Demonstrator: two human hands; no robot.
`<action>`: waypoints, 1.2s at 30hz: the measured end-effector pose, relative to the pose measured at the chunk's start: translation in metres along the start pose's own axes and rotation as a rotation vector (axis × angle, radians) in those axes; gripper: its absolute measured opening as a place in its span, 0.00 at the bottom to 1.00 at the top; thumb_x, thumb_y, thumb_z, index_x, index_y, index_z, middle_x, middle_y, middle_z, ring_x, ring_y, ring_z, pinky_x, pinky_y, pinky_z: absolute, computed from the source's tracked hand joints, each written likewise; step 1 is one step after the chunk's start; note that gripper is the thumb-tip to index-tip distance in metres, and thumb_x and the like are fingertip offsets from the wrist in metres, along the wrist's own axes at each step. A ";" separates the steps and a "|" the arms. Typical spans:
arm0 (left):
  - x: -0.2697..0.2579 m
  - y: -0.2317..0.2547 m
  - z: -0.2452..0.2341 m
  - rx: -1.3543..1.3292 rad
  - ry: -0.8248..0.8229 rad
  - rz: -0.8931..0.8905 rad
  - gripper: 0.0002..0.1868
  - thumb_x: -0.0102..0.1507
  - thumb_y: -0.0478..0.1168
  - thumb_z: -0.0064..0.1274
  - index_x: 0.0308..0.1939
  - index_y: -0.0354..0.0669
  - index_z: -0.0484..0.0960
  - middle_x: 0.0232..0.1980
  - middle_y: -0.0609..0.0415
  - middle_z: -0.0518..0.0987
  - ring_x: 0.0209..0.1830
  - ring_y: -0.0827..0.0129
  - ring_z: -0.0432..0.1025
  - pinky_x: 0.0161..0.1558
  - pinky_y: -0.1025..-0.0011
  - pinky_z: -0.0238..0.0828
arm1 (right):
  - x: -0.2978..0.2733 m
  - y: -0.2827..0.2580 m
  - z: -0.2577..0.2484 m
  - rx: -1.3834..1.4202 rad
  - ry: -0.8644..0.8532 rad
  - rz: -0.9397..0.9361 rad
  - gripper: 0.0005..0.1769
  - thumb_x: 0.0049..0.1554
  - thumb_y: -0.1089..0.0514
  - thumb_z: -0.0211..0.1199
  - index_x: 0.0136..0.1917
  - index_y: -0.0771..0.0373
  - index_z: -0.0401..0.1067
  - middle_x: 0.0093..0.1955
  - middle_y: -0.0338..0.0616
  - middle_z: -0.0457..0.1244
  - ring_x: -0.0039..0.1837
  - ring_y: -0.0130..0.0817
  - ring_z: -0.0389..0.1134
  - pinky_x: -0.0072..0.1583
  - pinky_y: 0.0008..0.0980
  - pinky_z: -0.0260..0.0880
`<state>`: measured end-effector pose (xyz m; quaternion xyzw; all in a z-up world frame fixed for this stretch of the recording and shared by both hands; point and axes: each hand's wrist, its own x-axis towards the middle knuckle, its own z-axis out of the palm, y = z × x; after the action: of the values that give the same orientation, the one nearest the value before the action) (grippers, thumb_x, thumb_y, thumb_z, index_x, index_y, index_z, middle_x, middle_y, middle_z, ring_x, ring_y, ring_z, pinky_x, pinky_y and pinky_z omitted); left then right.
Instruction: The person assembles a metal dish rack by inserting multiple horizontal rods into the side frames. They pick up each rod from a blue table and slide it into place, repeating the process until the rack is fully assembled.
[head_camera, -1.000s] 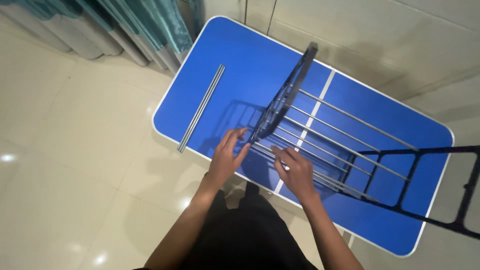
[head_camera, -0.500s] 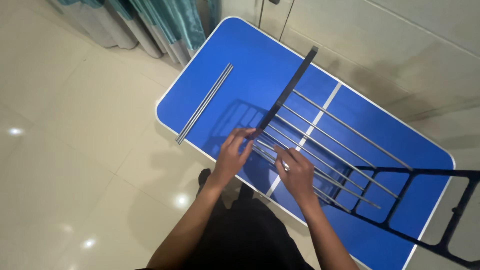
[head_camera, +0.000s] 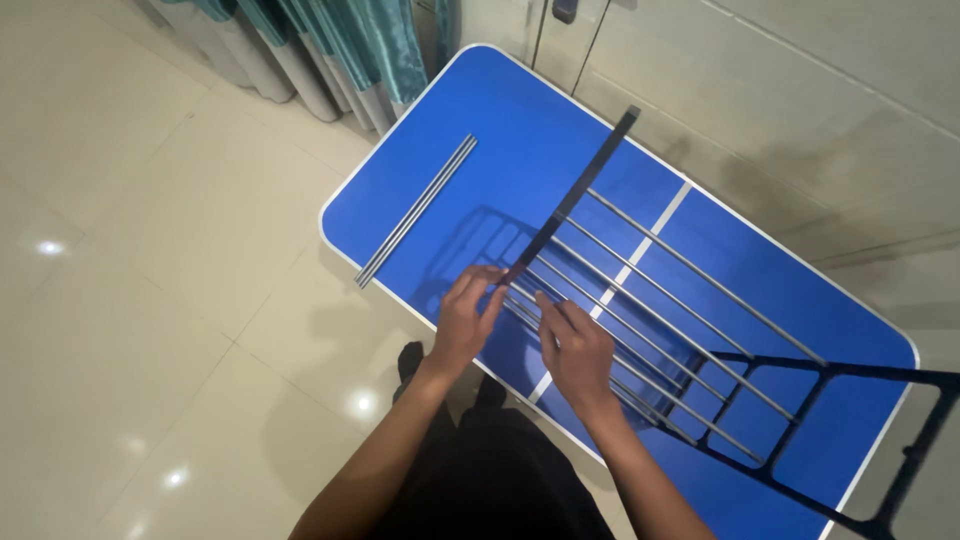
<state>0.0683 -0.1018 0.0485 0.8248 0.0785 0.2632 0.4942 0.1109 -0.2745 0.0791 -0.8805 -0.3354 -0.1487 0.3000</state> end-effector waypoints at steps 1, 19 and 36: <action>-0.001 0.001 0.001 -0.001 0.006 0.005 0.10 0.66 0.33 0.56 0.52 0.36 0.81 0.52 0.44 0.81 0.52 0.49 0.79 0.51 0.61 0.76 | 0.000 0.000 -0.001 0.001 -0.003 -0.005 0.19 0.51 0.68 0.69 0.57 0.62 0.80 0.40 0.43 0.67 0.34 0.33 0.67 0.35 0.32 0.65; -0.034 0.025 0.019 0.143 -0.062 0.171 0.09 0.64 0.30 0.55 0.48 0.37 0.77 0.49 0.46 0.78 0.52 0.52 0.74 0.54 0.60 0.70 | -0.026 0.007 -0.030 -0.068 0.026 0.080 0.20 0.55 0.65 0.69 0.61 0.66 0.75 0.52 0.46 0.68 0.52 0.40 0.69 0.53 0.40 0.64; -0.037 0.108 0.113 0.122 -0.539 0.515 0.14 0.63 0.35 0.57 0.54 0.41 0.81 0.49 0.53 0.78 0.56 0.61 0.71 0.60 0.57 0.60 | -0.109 0.026 -0.101 -0.199 0.252 0.387 0.19 0.53 0.65 0.68 0.59 0.65 0.76 0.55 0.47 0.66 0.59 0.46 0.65 0.60 0.44 0.61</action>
<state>0.0811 -0.2578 0.0858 0.8851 -0.2487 0.1472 0.3649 0.0425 -0.4086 0.0961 -0.9281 -0.1039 -0.2296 0.2741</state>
